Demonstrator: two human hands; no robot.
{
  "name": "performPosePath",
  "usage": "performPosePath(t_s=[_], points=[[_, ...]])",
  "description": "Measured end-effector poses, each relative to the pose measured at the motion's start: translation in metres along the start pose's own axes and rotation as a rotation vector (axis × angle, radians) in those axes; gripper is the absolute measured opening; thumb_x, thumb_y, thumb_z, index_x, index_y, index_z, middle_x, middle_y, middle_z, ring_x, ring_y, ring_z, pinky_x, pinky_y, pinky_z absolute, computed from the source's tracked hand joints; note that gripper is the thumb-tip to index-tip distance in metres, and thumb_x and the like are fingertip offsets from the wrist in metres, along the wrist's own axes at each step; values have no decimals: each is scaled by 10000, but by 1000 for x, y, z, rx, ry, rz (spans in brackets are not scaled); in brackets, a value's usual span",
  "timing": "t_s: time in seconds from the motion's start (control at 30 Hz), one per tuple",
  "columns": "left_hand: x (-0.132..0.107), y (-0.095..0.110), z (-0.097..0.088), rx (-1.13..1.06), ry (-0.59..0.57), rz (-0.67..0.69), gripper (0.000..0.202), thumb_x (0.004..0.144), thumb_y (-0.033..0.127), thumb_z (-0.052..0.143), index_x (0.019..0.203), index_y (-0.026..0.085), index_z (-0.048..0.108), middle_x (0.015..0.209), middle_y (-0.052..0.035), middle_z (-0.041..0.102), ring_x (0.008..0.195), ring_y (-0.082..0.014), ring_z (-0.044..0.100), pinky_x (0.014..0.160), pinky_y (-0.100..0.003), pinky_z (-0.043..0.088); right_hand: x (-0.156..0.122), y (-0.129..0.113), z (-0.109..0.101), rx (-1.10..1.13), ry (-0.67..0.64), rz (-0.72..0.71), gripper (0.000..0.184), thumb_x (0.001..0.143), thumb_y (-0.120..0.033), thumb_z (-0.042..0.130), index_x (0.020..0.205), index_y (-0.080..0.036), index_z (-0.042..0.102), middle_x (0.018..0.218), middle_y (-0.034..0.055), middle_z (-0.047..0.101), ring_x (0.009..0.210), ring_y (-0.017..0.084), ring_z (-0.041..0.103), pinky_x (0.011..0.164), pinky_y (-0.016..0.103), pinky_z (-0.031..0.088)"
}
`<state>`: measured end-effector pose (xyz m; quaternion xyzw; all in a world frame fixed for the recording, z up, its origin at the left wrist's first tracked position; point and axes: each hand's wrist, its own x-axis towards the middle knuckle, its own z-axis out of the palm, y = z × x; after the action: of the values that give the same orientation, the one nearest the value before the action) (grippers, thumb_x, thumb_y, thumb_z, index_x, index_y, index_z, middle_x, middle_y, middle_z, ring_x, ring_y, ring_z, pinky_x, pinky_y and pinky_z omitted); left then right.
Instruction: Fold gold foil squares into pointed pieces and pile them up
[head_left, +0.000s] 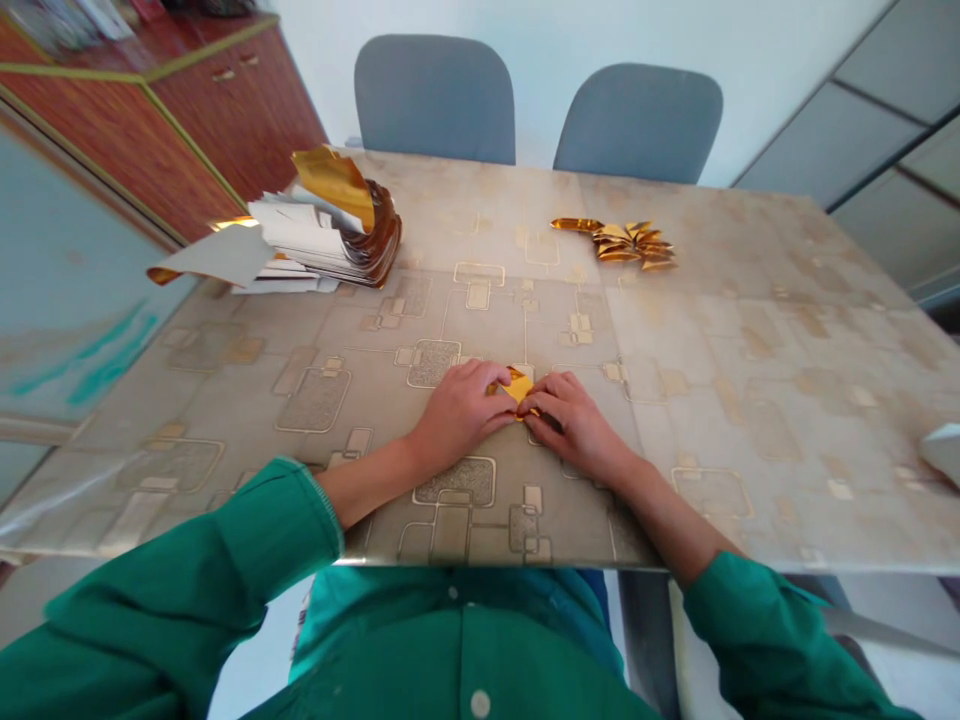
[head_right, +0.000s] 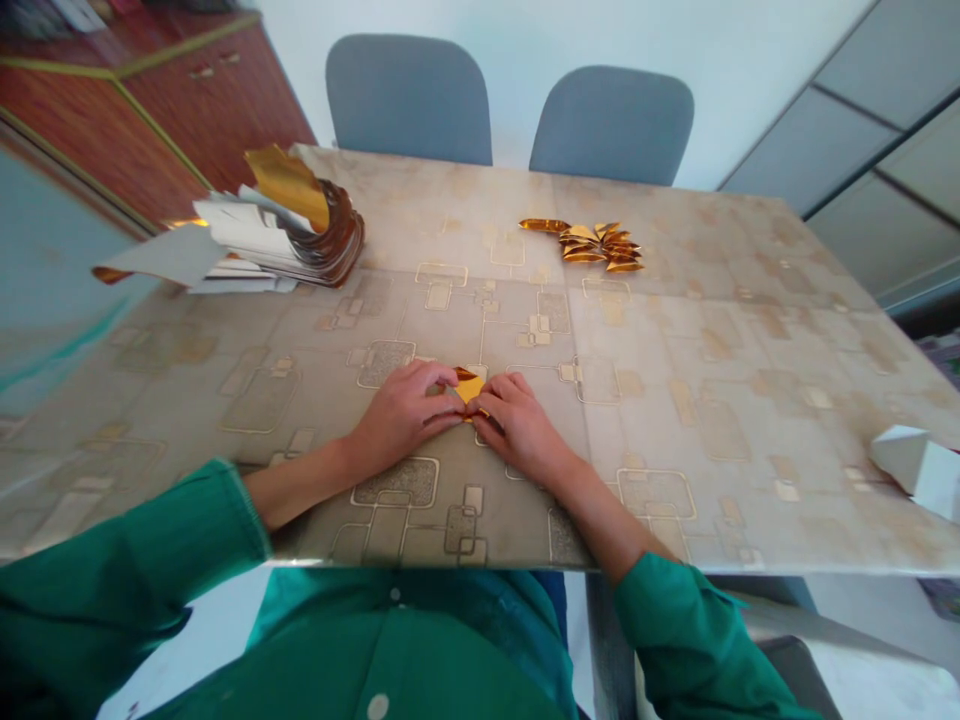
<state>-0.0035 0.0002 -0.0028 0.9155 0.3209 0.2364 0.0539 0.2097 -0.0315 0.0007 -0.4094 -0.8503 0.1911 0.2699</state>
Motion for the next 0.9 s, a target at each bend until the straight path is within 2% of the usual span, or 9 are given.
performPosePath(t_s=[0.13,0.23,0.5,0.63,0.73,0.9], points=[[-5,3,-6,252,3,210,155,983,238,551,959,199,699,955,-36,648,916,-196,537,817,-338,403,-1,-1,-1,-26,-3,-37,154,934,-133,522,983,-180,660,931,82,596,909,219,492,818,370,452],[-13,8,-10,309,-6,280,191,1000,194,498,1043,160,681,977,-43,669,892,-199,542,821,-346,405,-2,-2,-2,-55,0,-79,196,964,-157,481,1009,-180,671,935,91,612,912,220,497,822,376,462],[-23,17,-14,313,-79,220,216,1003,202,479,1114,161,660,1049,-59,672,984,-221,549,960,-403,375,-6,11,-10,-99,-19,-161,262,938,-127,503,1030,-238,722,968,79,635,951,214,530,865,402,471],[-21,13,-15,340,-72,206,180,980,208,531,1096,175,664,991,-47,666,924,-213,547,892,-375,384,-6,10,-9,-121,-51,-153,262,949,-154,504,1092,-222,713,1028,99,612,998,218,518,896,400,475],[-19,9,-14,375,-36,174,138,975,221,551,1022,185,675,888,-30,652,859,-205,542,824,-359,378,-3,4,-4,-132,-71,-109,258,970,-205,495,1131,-211,698,998,98,590,956,214,504,867,382,485],[-14,2,-12,345,11,203,117,978,241,563,980,199,672,874,-13,665,856,-197,552,773,-337,366,3,0,2,-129,-44,-69,219,978,-252,506,1057,-202,704,944,92,590,900,217,486,817,371,476]])
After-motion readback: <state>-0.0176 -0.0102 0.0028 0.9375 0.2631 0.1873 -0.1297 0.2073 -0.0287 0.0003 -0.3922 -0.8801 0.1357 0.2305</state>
